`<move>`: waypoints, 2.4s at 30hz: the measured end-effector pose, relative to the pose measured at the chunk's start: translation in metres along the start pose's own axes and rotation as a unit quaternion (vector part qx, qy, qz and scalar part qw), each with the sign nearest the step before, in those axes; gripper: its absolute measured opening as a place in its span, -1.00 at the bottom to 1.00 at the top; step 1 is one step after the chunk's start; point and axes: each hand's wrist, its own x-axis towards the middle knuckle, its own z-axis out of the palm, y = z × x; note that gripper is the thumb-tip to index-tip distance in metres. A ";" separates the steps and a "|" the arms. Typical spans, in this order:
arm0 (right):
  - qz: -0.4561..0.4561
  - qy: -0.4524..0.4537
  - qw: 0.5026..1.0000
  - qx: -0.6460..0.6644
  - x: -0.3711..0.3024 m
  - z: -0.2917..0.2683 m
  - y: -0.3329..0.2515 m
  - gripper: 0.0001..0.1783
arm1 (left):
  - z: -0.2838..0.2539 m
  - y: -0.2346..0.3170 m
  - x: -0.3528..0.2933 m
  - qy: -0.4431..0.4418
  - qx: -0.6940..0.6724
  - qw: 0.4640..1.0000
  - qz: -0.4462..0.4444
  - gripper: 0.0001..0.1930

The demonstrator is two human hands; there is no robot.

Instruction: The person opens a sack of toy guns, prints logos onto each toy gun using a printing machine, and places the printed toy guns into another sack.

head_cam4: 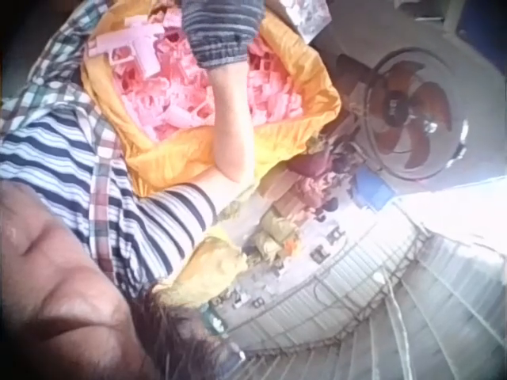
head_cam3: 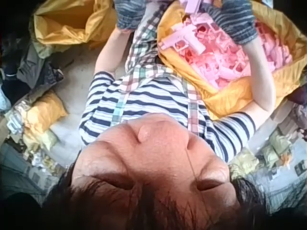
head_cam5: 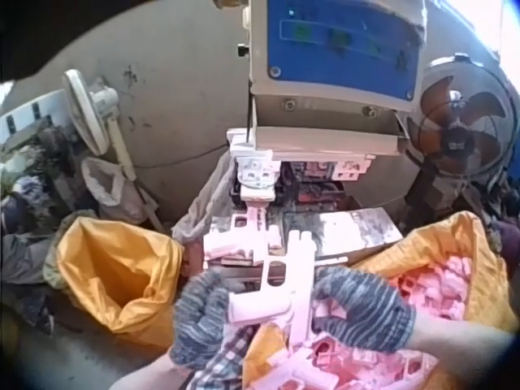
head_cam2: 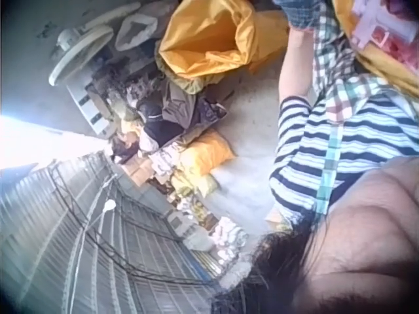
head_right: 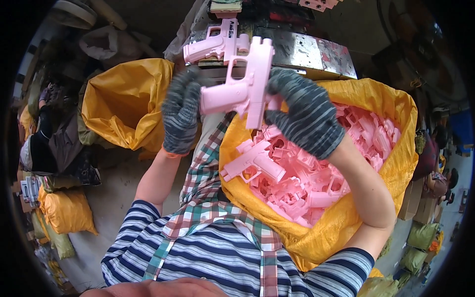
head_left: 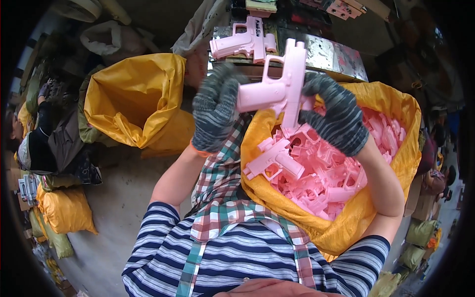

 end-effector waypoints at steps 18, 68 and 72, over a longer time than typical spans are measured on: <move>-0.048 0.024 0.998 0.024 0.065 0.028 0.062 -0.47 | -0.078 -0.063 -0.020 0.080 0.405 0.898 -0.152 -0.41; -0.016 -0.081 0.996 0.029 -0.002 -0.030 0.018 -0.63 | -0.006 -0.030 0.046 0.194 0.170 0.965 0.036 -0.62; 0.005 -0.086 0.996 0.033 0.002 -0.027 0.019 -0.56 | -0.023 -0.036 0.078 -0.079 0.239 0.961 -0.116 -0.49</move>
